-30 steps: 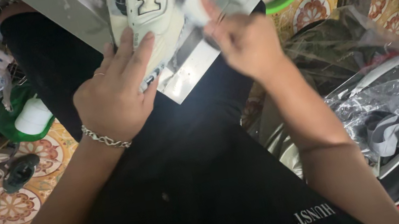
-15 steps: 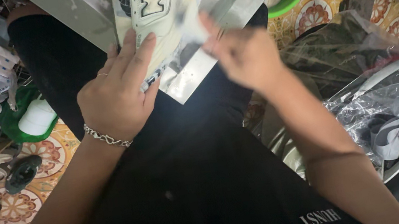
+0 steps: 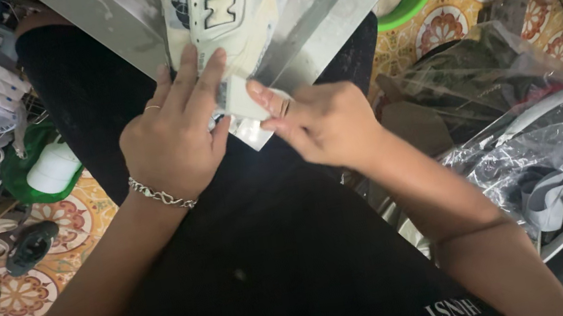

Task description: The person cleans shoes by removing the laces, scrubbing the soles with a brush and cleaning solution, and wiping down the outer surfaces with a cloth.

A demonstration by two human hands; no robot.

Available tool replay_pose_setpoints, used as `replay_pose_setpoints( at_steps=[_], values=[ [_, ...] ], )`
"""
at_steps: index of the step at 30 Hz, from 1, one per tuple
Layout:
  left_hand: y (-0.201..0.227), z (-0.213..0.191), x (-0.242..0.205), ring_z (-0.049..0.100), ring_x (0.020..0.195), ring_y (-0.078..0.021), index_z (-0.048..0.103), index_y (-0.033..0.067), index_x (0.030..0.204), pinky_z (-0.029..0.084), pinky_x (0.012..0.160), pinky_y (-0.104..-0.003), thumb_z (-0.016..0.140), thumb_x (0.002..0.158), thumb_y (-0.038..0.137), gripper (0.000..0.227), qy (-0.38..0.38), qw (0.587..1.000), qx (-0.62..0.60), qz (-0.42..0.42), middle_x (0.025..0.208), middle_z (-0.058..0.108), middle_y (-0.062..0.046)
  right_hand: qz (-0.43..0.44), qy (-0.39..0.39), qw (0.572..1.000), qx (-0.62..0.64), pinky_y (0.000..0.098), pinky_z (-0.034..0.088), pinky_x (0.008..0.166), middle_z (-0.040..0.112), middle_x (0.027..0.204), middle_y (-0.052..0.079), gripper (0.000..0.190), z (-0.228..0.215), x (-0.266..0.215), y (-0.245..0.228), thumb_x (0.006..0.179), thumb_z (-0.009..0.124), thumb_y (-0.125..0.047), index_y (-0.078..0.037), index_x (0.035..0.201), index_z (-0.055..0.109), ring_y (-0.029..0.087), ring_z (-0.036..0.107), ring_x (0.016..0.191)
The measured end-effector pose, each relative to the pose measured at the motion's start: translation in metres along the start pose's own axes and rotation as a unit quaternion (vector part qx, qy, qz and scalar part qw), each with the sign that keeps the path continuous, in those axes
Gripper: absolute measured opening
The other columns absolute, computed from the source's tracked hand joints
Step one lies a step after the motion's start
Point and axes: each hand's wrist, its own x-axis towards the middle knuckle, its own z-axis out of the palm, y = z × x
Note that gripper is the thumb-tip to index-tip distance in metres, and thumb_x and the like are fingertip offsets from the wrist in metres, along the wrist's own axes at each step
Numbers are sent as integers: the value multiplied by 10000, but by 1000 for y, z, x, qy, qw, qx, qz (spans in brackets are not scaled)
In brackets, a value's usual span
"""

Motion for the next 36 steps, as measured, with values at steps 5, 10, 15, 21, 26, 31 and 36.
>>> replay_pose_setpoints(
  at_steps=[5, 10, 15, 21, 26, 31, 36],
  values=[
    [1, -1, -1, 708, 1154, -401, 524, 145, 1528, 610, 824, -384, 829, 859, 275, 746, -5, 1000, -14, -4, 1453, 616, -177, 93, 24, 995, -20, 385, 483, 551, 641, 702, 115, 382, -8, 13, 19, 1066, 710, -276, -120, 1412, 675, 269, 604, 548],
    [0, -1, 0, 690, 1146, -421, 532, 110, 1508, 596, 820, -405, 832, 829, 263, 757, -22, 999, -26, -18, 1461, 602, -193, -5, 9, 1000, -9, 406, 484, 517, 575, 576, 103, 406, 5, 2, 7, 970, 734, -293, -106, 1330, 728, 284, 575, 484],
    [-6, 2, -9, 585, 1333, -409, 533, 86, 1491, 529, 1094, -472, 842, 875, 217, 701, 23, 997, -72, -3, 1510, 561, -202, 120, 54, 991, 24, 377, 495, 626, 573, 677, 181, 372, 8, 2, 40, 1049, 723, -237, -65, 1378, 694, 311, 600, 599],
    [-25, 21, -13, 444, 1528, -388, 527, 34, 1456, 413, 1287, -476, 899, 907, 183, 679, 49, 927, -370, 40, 1570, 517, -182, 161, 74, 983, 57, 362, 519, 655, 614, 754, 196, 351, 15, -4, 43, 1067, 712, -211, -47, 1375, 679, 295, 628, 621],
    [1, 32, -8, 455, 1484, -425, 499, -77, 1469, 409, 1233, -477, 806, 981, 118, 609, 52, 962, -262, 48, 1541, 501, -280, 85, 69, 994, 28, 384, 513, 618, 602, 691, 161, 393, 7, -19, 2, 1001, 738, -197, -48, 1360, 678, 283, 625, 600],
    [6, 34, -1, 484, 1478, -401, 490, -111, 1462, 392, 1227, -520, 734, 995, 72, 557, 38, 976, -197, 84, 1510, 530, -278, 59, 74, 995, 14, 373, 521, 617, 657, 726, 106, 426, 0, -21, 12, 1011, 741, -195, -61, 1405, 650, 250, 638, 605],
    [13, 30, 1, 524, 1424, -409, 503, -111, 1438, 401, 1171, -523, 738, 964, 92, 566, 18, 980, -191, 52, 1471, 556, -299, 17, 73, 997, 22, 390, 519, 618, 596, 680, 106, 431, 6, -32, -4, 994, 770, -240, -89, 1381, 657, 267, 618, 600]
  ],
)
